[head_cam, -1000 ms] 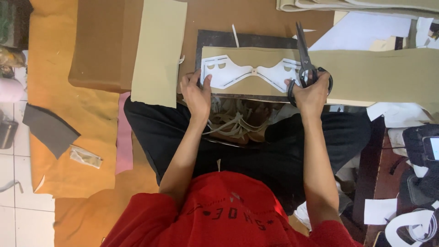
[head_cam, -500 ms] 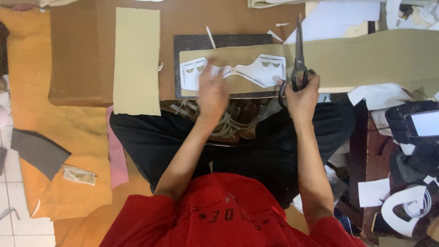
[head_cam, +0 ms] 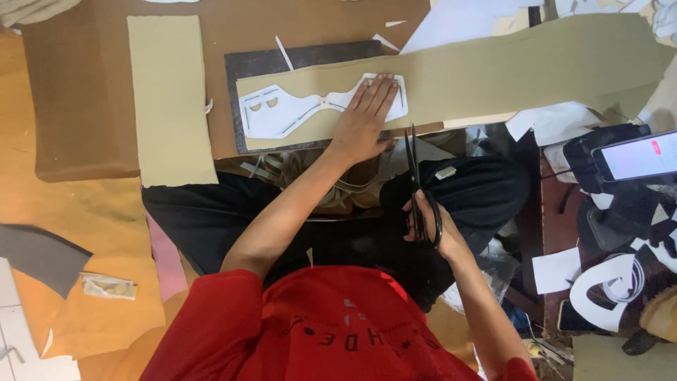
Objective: The person sits on the floor and uses a white plastic template to cut shapes from a beige sheet of material using scissors. They repeatedly place the template on the material, cut around it, and then remove the template to reveal the cut shape.
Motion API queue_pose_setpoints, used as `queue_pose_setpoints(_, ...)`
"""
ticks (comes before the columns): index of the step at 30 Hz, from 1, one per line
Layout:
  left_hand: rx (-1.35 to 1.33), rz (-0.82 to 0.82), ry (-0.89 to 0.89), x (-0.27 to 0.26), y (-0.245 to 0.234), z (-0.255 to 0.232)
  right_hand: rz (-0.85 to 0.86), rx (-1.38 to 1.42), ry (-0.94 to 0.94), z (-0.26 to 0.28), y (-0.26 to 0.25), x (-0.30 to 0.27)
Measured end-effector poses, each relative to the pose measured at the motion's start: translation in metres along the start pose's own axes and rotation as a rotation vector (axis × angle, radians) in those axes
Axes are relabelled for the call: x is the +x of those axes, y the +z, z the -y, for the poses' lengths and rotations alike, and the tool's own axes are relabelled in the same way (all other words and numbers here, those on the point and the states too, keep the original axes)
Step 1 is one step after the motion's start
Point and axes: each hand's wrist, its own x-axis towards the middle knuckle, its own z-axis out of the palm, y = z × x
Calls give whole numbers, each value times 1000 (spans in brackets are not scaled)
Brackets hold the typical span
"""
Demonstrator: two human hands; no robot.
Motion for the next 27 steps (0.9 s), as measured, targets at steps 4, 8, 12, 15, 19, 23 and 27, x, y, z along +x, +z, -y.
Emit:
queue_pose_setpoints(4, 2, -12, -1, 2, 2, 0, 2, -105, -43, 2, -7, 12)
queue_pose_setpoints(8, -61, -20, -27, 3, 4, -2, 31, -172, -113, 5, -11, 25)
queue_pose_setpoints(12, -32, -27, -70, 5, 4, -11, 24, -216, -125, 14, -10, 38)
queue_pose_setpoints(15, 6, -49, -93, 8, 9, -17, 42, -234, -126, 23, -9, 43)
queue_pose_setpoints(19, 45, -67, -95, 5, 6, -21, 60, -305, -146, 22, -8, 49)
queue_pose_setpoints(23, 58, -94, -90, 5, 11, -21, 68, -265, -142, 21, -5, 49)
queue_pose_setpoints(27, 66, -112, -77, 8, 17, -19, 71, -296, -131, 30, -4, 45)
